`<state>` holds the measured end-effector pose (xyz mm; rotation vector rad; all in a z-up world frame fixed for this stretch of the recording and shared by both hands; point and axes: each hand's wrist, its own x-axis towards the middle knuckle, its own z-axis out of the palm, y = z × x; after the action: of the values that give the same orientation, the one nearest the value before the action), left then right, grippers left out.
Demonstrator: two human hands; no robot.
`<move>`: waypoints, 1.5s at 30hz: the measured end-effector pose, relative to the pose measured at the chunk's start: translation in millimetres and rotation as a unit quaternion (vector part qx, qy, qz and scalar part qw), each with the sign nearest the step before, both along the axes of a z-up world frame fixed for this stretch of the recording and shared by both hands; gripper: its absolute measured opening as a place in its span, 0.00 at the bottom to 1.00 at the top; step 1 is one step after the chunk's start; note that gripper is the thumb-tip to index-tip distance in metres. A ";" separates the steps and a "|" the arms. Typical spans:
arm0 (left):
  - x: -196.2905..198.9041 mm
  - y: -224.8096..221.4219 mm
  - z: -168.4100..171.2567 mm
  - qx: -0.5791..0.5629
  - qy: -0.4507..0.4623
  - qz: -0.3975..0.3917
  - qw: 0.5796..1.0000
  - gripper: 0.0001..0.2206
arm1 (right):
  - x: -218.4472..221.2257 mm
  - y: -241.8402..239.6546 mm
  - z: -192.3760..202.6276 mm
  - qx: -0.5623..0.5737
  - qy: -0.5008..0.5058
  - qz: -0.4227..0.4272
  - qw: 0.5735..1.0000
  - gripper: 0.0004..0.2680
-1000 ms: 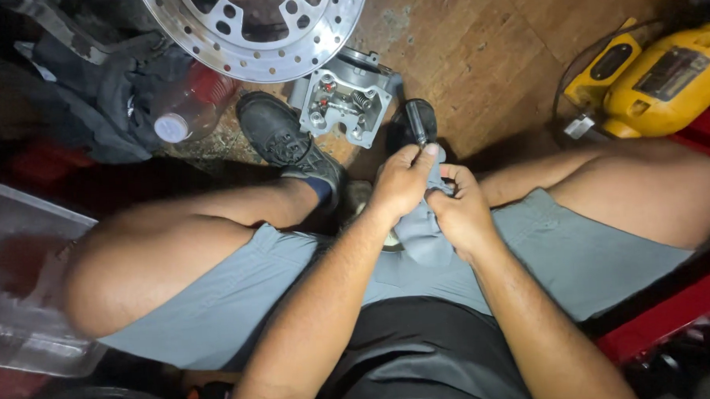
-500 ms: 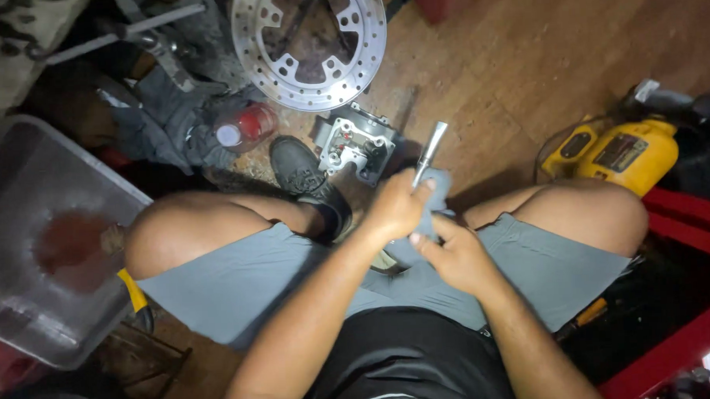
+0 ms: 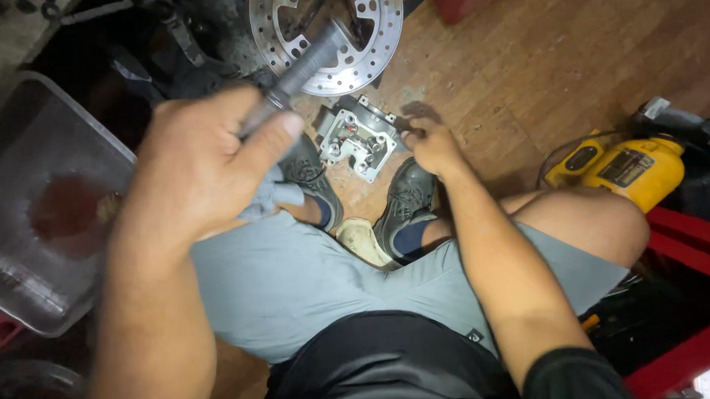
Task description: The person sits on the workshop floor and services a motorcycle brake caliper. He wipes the caliper with a gray cloth, uses a socket wrench on its bolts, picks small parts from a tray on the workbench, and sprays the assembly with an aerosol can while a brake disc lies nearby.
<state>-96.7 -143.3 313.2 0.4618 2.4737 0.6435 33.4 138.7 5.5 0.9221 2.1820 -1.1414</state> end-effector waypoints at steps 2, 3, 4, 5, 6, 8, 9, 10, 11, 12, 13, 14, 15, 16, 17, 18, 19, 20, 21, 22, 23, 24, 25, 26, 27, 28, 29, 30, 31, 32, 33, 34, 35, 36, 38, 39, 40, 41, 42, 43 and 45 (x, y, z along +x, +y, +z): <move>-8.6 23.1 -1.2 -0.013 -0.135 0.049 0.990 0.15 | -9.3 -2.8 -29.6 0.007 -0.015 -0.019 1.000 0.18; -14.0 35.2 -1.5 -0.025 -0.264 0.094 0.959 0.11 | -13.6 -4.2 -43.9 0.015 -0.028 -0.039 0.999 0.19; -16.4 38.2 -14.8 -0.026 -0.263 0.094 0.960 0.11 | -17.2 -6.5 -47.0 0.014 -0.026 -0.040 0.999 0.19; -19.6 41.8 -28.3 -0.079 -0.218 0.005 0.973 0.14 | -21.4 -8.2 -50.3 -0.029 0.002 -0.060 0.998 0.19; -21.0 46.0 -42.4 -0.131 -0.172 -0.082 0.973 0.18 | -23.7 -8.7 -53.7 -0.072 0.028 -0.077 0.994 0.18; -27.4 44.1 -60.3 -0.135 -0.152 -0.116 0.972 0.17 | -44.8 -5.1 -69.9 -0.092 0.027 -0.025 0.995 0.26; -28.8 42.6 -69.1 -0.139 -0.131 -0.151 0.970 0.16 | -53.4 -4.1 -77.9 -0.112 0.026 0.026 0.993 0.34; -30.3 42.3 -74.5 -0.141 -0.131 -0.149 0.970 0.16 | -69.2 -6.1 -61.5 -0.115 0.026 0.028 0.993 0.34; -31.8 42.2 -79.7 -0.146 -0.113 -0.139 0.973 0.16 | -84.9 -7.8 -44.7 -0.126 -0.021 0.091 0.988 0.33; -32.6 41.0 -84.3 -0.152 -0.097 -0.130 0.975 0.16 | -98.1 -11.3 -27.8 -0.138 -0.070 0.151 0.976 0.32; -37.1 44.2 -86.0 -0.156 -0.099 -0.129 0.974 0.16 | -107.5 -11.0 -27.8 -0.141 -0.070 0.152 0.976 0.32; -39.5 46.8 -87.9 -0.161 -0.111 -0.118 0.974 0.16 | -113.9 -11.1 -27.7 -0.130 -0.117 0.191 0.966 0.34; -40.9 48.7 -89.9 -0.166 -0.122 -0.106 0.973 0.15 | -119.4 -11.9 -27.7 -0.119 -0.162 0.229 0.952 0.36; -44.5 49.9 -91.4 -0.168 -0.131 -0.105 0.971 0.15 | -116.4 -11.4 -34.6 -0.124 -0.170 0.231 0.950 0.36; -47.4 50.5 -92.3 -0.164 -0.125 -0.116 0.971 0.15 | -112.5 -11.5 -40.7 -0.144 -0.161 0.186 0.958 0.33; -51.6 51.5 -93.0 -0.159 -0.114 -0.128 0.972 0.16 | -112.1 -10.4 -46.4 -0.161 -0.148 0.141 0.966 0.31; -52.5 51.9 -92.5 -0.160 -0.118 -0.126 0.972 0.16 | -102.3 -15.2 -47.9 -0.163 -0.151 0.142 0.964 0.31; -56.0 53.6 -92.4 -0.165 -0.123 -0.115 0.972 0.16 | -96.2 -17.8 -49.2 -0.186 -0.112 0.105 0.971 0.29; -58.9 55.6 -91.8 -0.169 -0.128 -0.104 0.972 0.15 | -89.4 -20.2 -50.1 -0.207 -0.072 0.067 0.973 0.27; -60.8 57.3 -91.8 -0.168 -0.129 -0.108 0.971 0.15 | -83.7 -24.9 -46.2 -0.206 -0.074 0.064 0.974 0.27; -62.0 59.0 -91.9 -0.149 -0.119 -0.105 0.976 0.14 | -77.4 -29.8 -42.4 -0.184 -0.078 0.017 0.980 0.29; -63.3 60.8 -92.4 -0.129 -0.108 -0.103 0.980 0.14 | -71.7 -34.3 -38.9 -0.161 -0.081 -0.030 0.983 0.32; -62.2 62.1 -94.0 -0.128 -0.109 -0.106 0.980 0.14 | -58.4 -41.3 -51.0 -0.160 -0.081 -0.033 0.983 0.32; -60.5 62.8 -95.2 -0.127 -0.097 -0.111 0.981 0.15 | -44.7 -48.9 -62.9 -0.141 -0.096 -0.079 0.982 0.29; -58.5 63.0 -96.2 -0.126 -0.085 -0.115 0.982 0.16 | -30.8 -57.1 -74.6 -0.122 -0.110 -0.124 0.978 0.27; -58.8 64.3 -95.1 -0.125 -0.084 -0.116 0.982 0.16 | -20.8 -69.4 -84.3 -0.121 -0.110 -0.125 0.979 0.27; -59.0 65.3 -93.9 -0.132 -0.094 -0.115 0.980 0.16 | -10.7 -82.1 -94.0 -0.108 -0.087 -0.199 0.970 0.24; -57.8 65.7 -92.4 -0.139 -0.107 -0.113 0.978 0.15 | 1.5 -95.5 -103.1 -0.095 -0.065 -0.270 0.956 0.21; -56.2 64.7 -92.6 -0.139 -0.108 -0.113 0.978 0.15 | -3.2 -106.9 -83.5 -0.094 -0.066 -0.270 0.956 0.21; -56.1 63.6 -92.2 -0.139 -0.113 -0.110 0.978 0.15 | -11.3 -118.6 -64.6 -0.152 -0.117 -0.354 0.915 0.17; -56.2 62.4 -91.5 -0.140 -0.119 -0.108 0.977 0.15 | -19.4 -130.4 -45.4 -0.209 -0.165 -0.432 0.862 0.19; -55.8 61.4 -90.9 -0.140 -0.117 -0.106 0.977 0.15 | -23.4 -139.1 -44.8 -0.210 -0.164 -0.431 0.862 0.19; -55.5 60.3 -90.4 -0.152 -0.122 -0.105 0.975 0.15 | -27.5 -147.8 -44.3 -0.277 -0.122 -0.477 0.825 0.21; -55.2 58.9 -89.8 -0.164 -0.128 -0.103 0.973 0.16 | -31.2 -157.4 -43.6 -0.343 -0.081 -0.518 0.779 0.26; -52.8 54.8 -89.6 -0.160 -0.122 -0.097 0.975 0.17 | -27.5 -176.8 -74.3 -0.338 -0.059 -0.572 0.745 0.24; -52.5 52.8 -89.9 -0.154 -0.118 -0.092 0.977 0.17 | -26.8 -186.9 -90.1 -0.330 -0.037 -0.626 0.706 0.24; -53.2 52.2 -89.3 -0.155 -0.120 -0.091 0.976 0.17 | -35.4 -185.3 -74.1 -0.329 -0.040 -0.625 0.706 0.24; -53.9 51.3 -88.6 -0.154 -0.123 -0.096 0.976 0.17 | -44.2 -184.0 -57.9 -0.339 -0.067 -0.618 0.706 0.29; -54.7 50.7 -87.6 -0.152 -0.125 -0.102 0.975 0.16 | -53.4 -181.4 -41.6 -0.348 -0.092 -0.610 0.706 0.36; -53.0 49.9 -86.3 -0.150 -0.126 -0.101 0.975 0.16 | -42.1 -180.3 -39.5 -0.347 -0.093 -0.609 0.707 0.36; -56.9 50.7 -84.4 -0.153 -0.152 -0.104 0.971 0.19 | -32.0 -172.2 -38.4 -0.421 -0.067 -0.455 0.782 0.33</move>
<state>-153.6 -92.6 228.8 0.4545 2.1459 0.2221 1.4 -33.5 -32.9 1.5391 0.7798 -2.1173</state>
